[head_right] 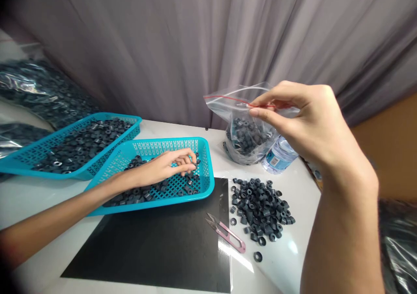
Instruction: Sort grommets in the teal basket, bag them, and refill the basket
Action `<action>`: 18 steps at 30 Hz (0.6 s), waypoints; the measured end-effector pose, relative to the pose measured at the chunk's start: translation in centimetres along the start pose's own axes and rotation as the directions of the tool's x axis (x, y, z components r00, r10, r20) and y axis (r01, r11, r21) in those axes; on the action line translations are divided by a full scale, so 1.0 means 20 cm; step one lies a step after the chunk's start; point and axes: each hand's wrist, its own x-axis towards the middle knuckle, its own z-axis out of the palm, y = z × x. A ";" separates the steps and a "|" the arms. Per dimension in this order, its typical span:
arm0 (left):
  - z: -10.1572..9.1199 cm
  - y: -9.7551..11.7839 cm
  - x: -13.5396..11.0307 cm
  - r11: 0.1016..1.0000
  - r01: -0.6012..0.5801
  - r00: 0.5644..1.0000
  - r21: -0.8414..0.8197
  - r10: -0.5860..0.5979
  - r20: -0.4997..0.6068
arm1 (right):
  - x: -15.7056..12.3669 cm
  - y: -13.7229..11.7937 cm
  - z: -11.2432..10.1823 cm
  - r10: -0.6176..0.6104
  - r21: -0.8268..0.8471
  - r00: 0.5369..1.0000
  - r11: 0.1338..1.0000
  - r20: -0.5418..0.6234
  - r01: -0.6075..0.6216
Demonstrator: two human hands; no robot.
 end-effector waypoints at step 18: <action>-0.33 0.67 0.38 0.898 -0.414 0.861 0.152 0.440 -0.253 | 0.04 -0.07 0.00 0.054 0.095 0.990 0.993 0.131 -0.067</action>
